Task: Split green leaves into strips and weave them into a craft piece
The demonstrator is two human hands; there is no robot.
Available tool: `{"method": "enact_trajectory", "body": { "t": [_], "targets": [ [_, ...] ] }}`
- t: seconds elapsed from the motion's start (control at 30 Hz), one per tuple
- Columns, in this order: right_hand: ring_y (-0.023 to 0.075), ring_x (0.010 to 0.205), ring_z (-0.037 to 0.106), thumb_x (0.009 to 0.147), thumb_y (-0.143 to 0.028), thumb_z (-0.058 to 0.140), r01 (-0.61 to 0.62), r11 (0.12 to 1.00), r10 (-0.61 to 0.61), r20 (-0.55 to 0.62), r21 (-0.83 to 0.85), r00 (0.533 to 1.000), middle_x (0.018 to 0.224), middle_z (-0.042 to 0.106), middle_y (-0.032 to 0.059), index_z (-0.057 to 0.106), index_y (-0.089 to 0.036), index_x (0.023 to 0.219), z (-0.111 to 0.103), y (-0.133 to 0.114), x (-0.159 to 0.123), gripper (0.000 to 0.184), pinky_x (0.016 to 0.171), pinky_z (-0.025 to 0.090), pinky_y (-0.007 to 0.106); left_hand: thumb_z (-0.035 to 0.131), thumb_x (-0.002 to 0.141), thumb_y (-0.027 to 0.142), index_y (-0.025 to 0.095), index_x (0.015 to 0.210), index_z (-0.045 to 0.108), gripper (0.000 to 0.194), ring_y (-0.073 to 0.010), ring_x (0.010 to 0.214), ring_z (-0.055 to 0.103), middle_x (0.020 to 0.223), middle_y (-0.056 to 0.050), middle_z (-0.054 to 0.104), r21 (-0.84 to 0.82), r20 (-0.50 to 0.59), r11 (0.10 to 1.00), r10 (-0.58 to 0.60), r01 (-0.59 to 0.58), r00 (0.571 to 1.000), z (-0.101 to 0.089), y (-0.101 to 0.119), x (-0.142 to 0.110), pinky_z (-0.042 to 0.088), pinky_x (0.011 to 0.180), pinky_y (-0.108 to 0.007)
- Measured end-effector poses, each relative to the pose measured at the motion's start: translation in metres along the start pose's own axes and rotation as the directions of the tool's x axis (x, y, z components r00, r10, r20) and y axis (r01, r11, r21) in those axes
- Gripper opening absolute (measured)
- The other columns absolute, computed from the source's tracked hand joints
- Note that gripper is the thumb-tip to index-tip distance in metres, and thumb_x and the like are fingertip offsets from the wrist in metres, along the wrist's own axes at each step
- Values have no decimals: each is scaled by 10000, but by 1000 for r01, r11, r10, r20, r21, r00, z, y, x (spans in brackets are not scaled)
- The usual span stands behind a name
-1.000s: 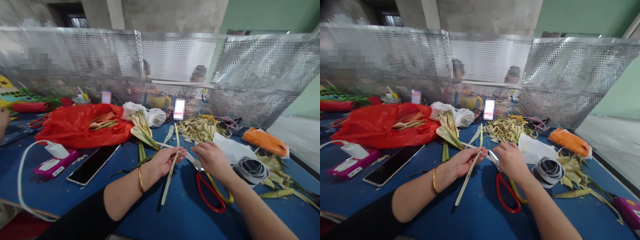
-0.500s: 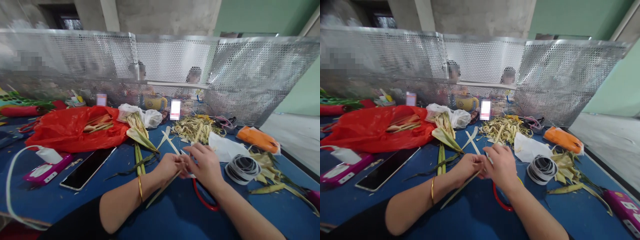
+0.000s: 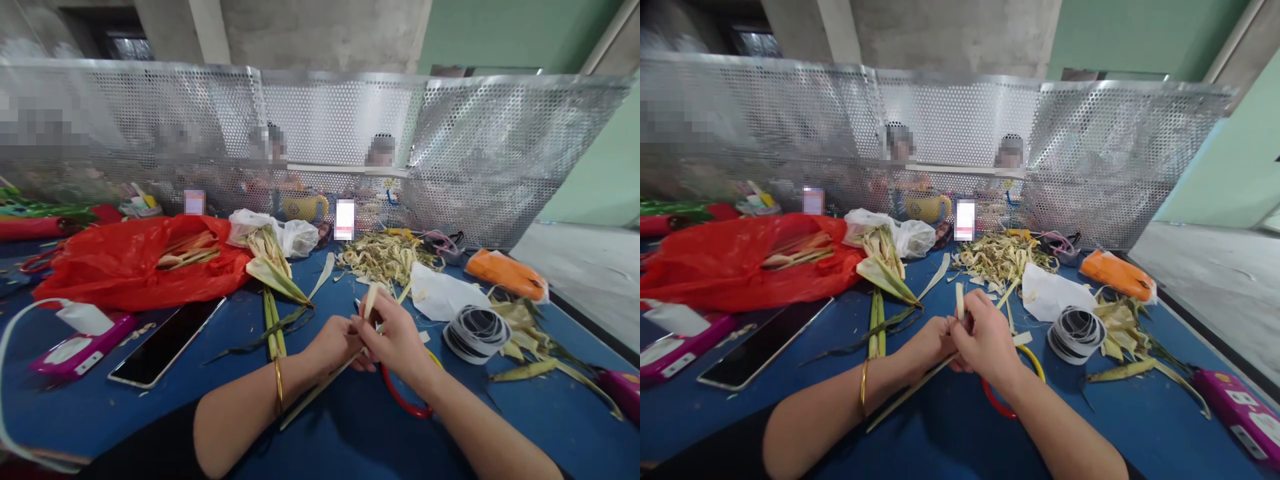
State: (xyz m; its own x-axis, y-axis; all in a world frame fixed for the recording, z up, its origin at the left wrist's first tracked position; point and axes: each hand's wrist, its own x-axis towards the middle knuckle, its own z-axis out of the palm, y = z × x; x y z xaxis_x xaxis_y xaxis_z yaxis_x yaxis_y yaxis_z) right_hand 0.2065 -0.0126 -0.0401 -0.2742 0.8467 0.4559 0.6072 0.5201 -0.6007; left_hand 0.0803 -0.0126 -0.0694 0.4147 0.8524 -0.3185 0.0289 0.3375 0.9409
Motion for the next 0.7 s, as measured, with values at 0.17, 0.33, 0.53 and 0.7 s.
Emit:
{"method": "enact_trajectory", "body": {
  "t": [0.17, 0.33, 0.53, 0.7],
  "targets": [
    [139, 740, 557, 896, -190, 503, 166, 986, -160, -149, 29, 976, 821, 560, 24, 569, -203, 820, -1, -1, -3, 102, 672, 436, 246, 593, 790, 275, 88, 717, 680, 219, -134, 551, 644, 621, -67, 680, -226, 34, 968, -108, 113, 994, -9, 2, 5, 476, 529, -197],
    [155, 719, 561, 920, -179, 474, 331, 920, -360, -121, -211, 925, 787, 582, 42, 625, -192, 887, -2, -3, -6, 156, 666, 426, 275, 484, 854, 133, 112, 659, 602, 230, -80, 417, 548, 504, -3, 592, -520, -15, 842, -180, 146, 984, -24, 21, 11, 403, 392, -153],
    [170, 705, 573, 908, -124, 438, 519, 732, -541, 87, -441, 836, 806, 669, 61, 590, -161, 867, 6, 4, -6, 163, 704, 379, 316, 443, 913, 153, 80, 803, 631, 230, -86, 436, 587, 586, -39, 646, -626, -63, 774, -174, 97, 983, -42, 35, 13, 417, 364, -133],
    [163, 638, 544, 915, -105, 402, 509, 714, -457, 231, -481, 859, 716, 633, 35, 585, -161, 854, 11, 13, -4, 201, 694, 381, 318, 450, 878, 82, 42, 897, 628, 183, -151, 554, 674, 728, -114, 702, -685, -114, 726, -192, 63, 975, -47, 38, 12, 534, 472, -196]
  ]
}}
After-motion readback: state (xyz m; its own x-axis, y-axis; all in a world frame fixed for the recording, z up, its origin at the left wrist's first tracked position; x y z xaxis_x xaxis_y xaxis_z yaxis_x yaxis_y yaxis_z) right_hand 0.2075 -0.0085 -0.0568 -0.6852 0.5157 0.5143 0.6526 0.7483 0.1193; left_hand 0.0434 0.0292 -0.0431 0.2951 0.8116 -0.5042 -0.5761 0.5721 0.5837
